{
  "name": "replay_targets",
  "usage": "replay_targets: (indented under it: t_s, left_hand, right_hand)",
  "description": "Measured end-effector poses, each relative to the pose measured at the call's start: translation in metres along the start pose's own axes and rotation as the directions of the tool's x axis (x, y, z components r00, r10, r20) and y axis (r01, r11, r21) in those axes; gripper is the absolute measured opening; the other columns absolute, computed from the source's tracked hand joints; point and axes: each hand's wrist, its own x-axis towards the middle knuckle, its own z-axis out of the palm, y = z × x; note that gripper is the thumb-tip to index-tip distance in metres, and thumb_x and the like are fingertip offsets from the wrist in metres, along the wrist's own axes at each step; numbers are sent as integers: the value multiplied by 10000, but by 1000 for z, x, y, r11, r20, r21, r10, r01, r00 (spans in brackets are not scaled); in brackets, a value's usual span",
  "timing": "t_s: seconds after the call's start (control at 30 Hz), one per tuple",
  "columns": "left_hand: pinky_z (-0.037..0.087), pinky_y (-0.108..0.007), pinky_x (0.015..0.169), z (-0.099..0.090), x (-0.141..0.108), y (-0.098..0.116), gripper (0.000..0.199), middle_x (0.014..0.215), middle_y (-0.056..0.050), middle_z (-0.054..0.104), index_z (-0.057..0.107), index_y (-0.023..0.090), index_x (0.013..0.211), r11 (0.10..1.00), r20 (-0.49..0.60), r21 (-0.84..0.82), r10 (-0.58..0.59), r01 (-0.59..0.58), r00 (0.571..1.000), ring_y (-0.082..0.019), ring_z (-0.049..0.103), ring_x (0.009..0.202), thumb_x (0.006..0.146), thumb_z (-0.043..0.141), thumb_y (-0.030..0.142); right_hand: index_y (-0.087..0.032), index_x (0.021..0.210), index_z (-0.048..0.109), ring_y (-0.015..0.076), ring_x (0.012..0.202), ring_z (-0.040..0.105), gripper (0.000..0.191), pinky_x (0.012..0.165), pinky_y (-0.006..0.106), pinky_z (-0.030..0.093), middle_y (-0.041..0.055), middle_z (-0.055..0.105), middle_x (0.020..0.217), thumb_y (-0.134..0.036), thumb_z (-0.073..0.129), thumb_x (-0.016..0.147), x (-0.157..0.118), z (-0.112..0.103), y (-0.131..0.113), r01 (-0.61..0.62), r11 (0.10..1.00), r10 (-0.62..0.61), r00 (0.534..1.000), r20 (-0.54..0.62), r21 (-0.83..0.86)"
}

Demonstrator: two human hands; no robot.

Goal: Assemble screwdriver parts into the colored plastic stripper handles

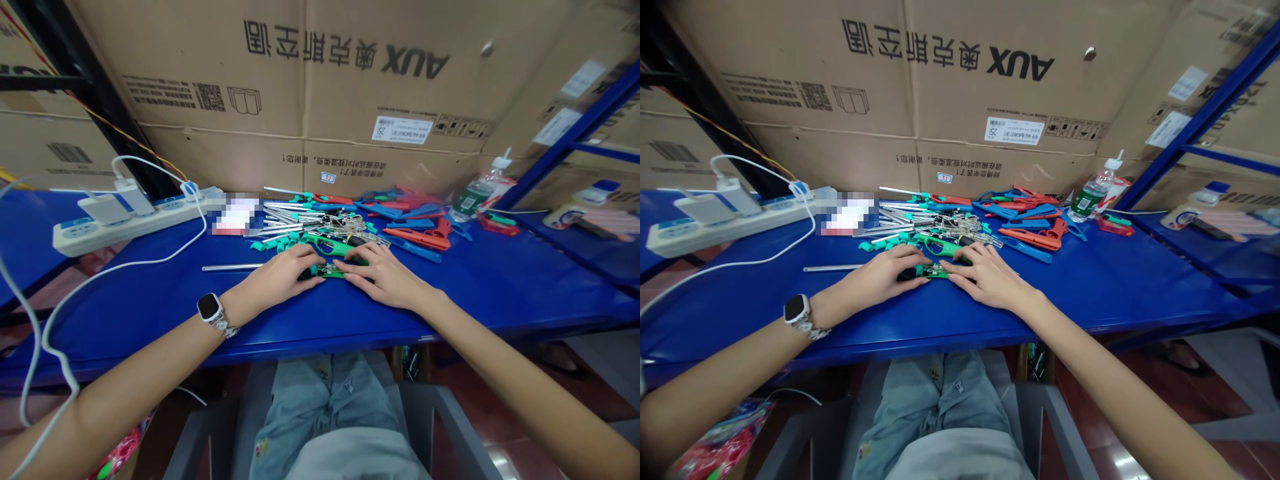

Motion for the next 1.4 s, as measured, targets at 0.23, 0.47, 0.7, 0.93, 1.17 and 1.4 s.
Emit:
replay_targets:
  t_s: [0.23, 0.47, 0.7, 0.93, 1.17, 1.4]
  left_hand:
    - [563, -401, 907, -4, 2, 3, 233, 1119, -100, 649, 638, 161, 1134, 1000, -2, -5, -16, 16, 1000, -252, 637, 1054, 996, 613, 347]
    - [533, -432, 949, -12, -3, 2, 350, 1166, -125, 689, 686, 163, 1242, 985, 3, 169, 46, -46, 999, -269, 656, 1064, 1023, 583, 416]
    - [536, -429, 956, -19, -8, -5, 401, 1144, -129, 710, 738, 159, 1205, 983, 71, 178, 24, -36, 997, -272, 665, 1053, 1034, 551, 470]
    - [561, -377, 929, -22, -10, -17, 335, 1138, -109, 682, 698, 169, 1236, 1000, 43, 18, -25, 25, 999, -216, 672, 1028, 1080, 438, 309]
    - [574, -364, 880, -25, -8, -21, 280, 1092, -90, 682, 722, 200, 1167, 1000, 62, 1, 26, -26, 998, -203, 683, 957, 1055, 476, 273]
    - [563, -339, 829, -20, -6, -23, 297, 1047, -92, 670, 728, 175, 1138, 998, 42, 68, 15, -17, 999, -198, 666, 916, 1058, 452, 248]
  right_hand:
    - [-335, 1390, 658, 300, 1143, 550, 391, 995, 558, 460, 108, 647, 1214, -422, 453, 1069, 3, 3, 0, 8, 1000, -8, 999, -33, 13]
    - [-297, 1357, 689, 291, 1115, 557, 380, 981, 534, 464, 122, 648, 1170, -408, 470, 1066, 5, 2, -1, 4, 1000, -4, 999, -46, 1]
    - [-271, 1345, 696, 278, 1061, 553, 391, 939, 502, 461, 118, 651, 1140, -420, 464, 1068, 5, 1, -2, 7, 1000, -8, 1000, -29, -18]
    - [-250, 1332, 704, 277, 1027, 560, 398, 900, 486, 462, 122, 661, 1102, -412, 449, 1072, 6, 2, -1, 36, 999, -37, 999, -37, -37]
    - [-275, 1343, 696, 281, 1022, 577, 381, 903, 511, 481, 121, 668, 1094, -398, 465, 1066, 5, 5, 0, 42, 999, -42, 997, -59, -10]
    - [-266, 1340, 698, 281, 1036, 580, 376, 902, 499, 487, 121, 666, 1107, -387, 471, 1066, 5, 4, -2, 34, 999, -35, 998, -55, -20]
